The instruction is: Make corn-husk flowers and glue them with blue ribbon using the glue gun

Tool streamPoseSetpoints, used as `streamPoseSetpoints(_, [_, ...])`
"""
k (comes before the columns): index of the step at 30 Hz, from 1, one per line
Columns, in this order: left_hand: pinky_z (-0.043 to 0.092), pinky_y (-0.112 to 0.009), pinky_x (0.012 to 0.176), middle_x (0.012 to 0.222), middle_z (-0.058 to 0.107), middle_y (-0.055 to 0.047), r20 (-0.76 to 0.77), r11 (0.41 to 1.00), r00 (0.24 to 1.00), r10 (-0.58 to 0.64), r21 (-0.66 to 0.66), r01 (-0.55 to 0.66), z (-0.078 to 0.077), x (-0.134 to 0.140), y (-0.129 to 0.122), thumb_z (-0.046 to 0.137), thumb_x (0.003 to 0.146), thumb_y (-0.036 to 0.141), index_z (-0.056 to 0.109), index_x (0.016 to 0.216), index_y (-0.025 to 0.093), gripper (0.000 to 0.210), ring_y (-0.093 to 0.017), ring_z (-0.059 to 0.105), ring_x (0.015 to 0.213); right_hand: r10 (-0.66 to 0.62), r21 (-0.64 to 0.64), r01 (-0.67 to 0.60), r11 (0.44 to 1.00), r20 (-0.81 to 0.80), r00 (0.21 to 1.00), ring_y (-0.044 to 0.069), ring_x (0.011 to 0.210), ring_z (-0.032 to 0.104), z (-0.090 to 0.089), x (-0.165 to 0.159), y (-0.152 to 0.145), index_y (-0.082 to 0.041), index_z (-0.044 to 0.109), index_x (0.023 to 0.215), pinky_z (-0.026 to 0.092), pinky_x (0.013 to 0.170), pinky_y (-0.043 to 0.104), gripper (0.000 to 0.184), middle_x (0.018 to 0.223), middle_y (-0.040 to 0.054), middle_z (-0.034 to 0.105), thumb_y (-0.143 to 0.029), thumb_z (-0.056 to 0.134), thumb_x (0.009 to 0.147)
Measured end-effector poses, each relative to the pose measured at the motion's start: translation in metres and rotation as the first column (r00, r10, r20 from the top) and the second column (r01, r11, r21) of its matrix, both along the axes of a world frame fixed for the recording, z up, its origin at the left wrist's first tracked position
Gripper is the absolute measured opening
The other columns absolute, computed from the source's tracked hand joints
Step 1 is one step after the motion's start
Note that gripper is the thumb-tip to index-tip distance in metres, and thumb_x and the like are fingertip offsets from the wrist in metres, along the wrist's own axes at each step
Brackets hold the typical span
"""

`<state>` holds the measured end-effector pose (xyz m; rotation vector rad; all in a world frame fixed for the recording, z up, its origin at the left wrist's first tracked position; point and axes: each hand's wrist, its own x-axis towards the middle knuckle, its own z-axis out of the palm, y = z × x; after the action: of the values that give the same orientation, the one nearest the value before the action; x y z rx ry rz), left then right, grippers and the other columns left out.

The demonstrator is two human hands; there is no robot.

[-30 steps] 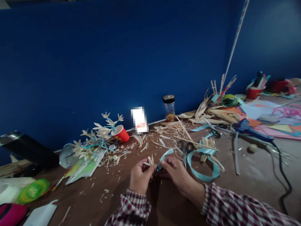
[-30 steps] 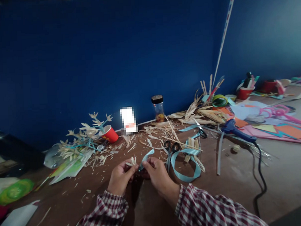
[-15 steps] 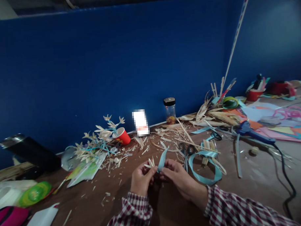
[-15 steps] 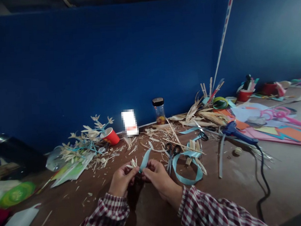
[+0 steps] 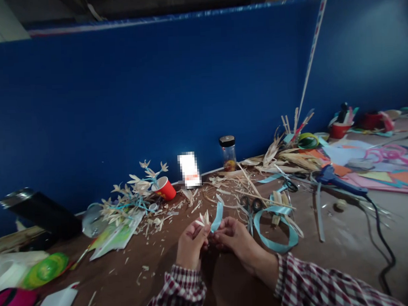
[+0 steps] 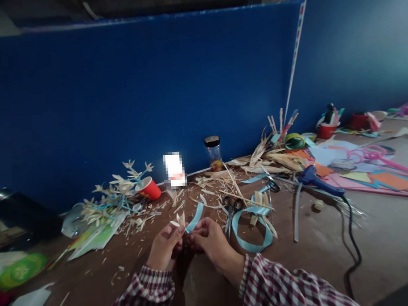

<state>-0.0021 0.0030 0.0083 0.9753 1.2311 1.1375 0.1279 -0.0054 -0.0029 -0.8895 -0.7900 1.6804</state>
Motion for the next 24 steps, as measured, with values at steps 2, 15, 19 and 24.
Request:
streamPoseSetpoints(2, [0.028, -0.014, 0.037, 0.043, 0.045, 0.009, 0.020, 0.999, 1.000, 0.023, -0.026, -0.022, -0.0007, 0.0017, -0.0009, 0.068, 0.059, 0.041, 0.058, 0.076, 0.014, 0.033, -0.003, 0.035, 0.037, -0.041, 0.009, 0.042, 0.999, -0.031, 0.999, 0.010, 0.054, 0.057, 0.0005, 0.0004, 0.0010, -0.018, 0.040, 0.072, 0.046, 0.055, 0.023, 0.038, 0.058, -0.0053, 0.059, -0.024, 0.073, 0.054])
streamPoseSetpoints(15, [0.032, -0.020, 0.039, 0.038, 0.047, 0.006, -0.091, 0.995, 0.991, 0.097, -0.002, -0.098, -0.0040, 0.0051, -0.0051, 0.070, 0.054, 0.043, 0.067, 0.076, 0.010, 0.040, -0.007, 0.039, 0.036, -0.099, 0.075, 0.095, 0.993, 0.049, 0.994, 0.008, 0.046, 0.054, -0.0009, -0.0002, 0.0028, -0.019, 0.038, 0.070, 0.041, 0.047, 0.019, 0.034, 0.053, -0.0067, 0.057, -0.024, 0.069, 0.058])
streamPoseSetpoints(19, [0.032, -0.019, 0.038, 0.037, 0.046, 0.006, -0.090, 0.996, 0.992, 0.094, -0.001, -0.094, -0.0039, 0.0060, -0.0054, 0.069, 0.054, 0.045, 0.068, 0.076, 0.010, 0.041, -0.007, 0.039, 0.036, -0.094, 0.067, 0.092, 0.993, 0.020, 0.995, 0.009, 0.048, 0.056, 0.0044, -0.0005, 0.0012, -0.019, 0.036, 0.068, 0.043, 0.048, 0.020, 0.036, 0.053, -0.0064, 0.058, -0.025, 0.070, 0.056])
streamPoseSetpoints(24, [0.032, -0.019, 0.039, 0.039, 0.047, 0.005, -0.111, 0.997, 0.990, 0.084, 0.008, -0.083, -0.0055, 0.0050, -0.0051, 0.068, 0.056, 0.045, 0.067, 0.077, 0.009, 0.042, -0.007, 0.038, 0.038, -0.087, 0.037, 0.087, 0.996, 0.005, 0.996, 0.009, 0.047, 0.056, 0.0048, -0.0010, 0.0017, -0.020, 0.035, 0.067, 0.044, 0.048, 0.020, 0.040, 0.052, -0.0079, 0.056, -0.026, 0.072, 0.054])
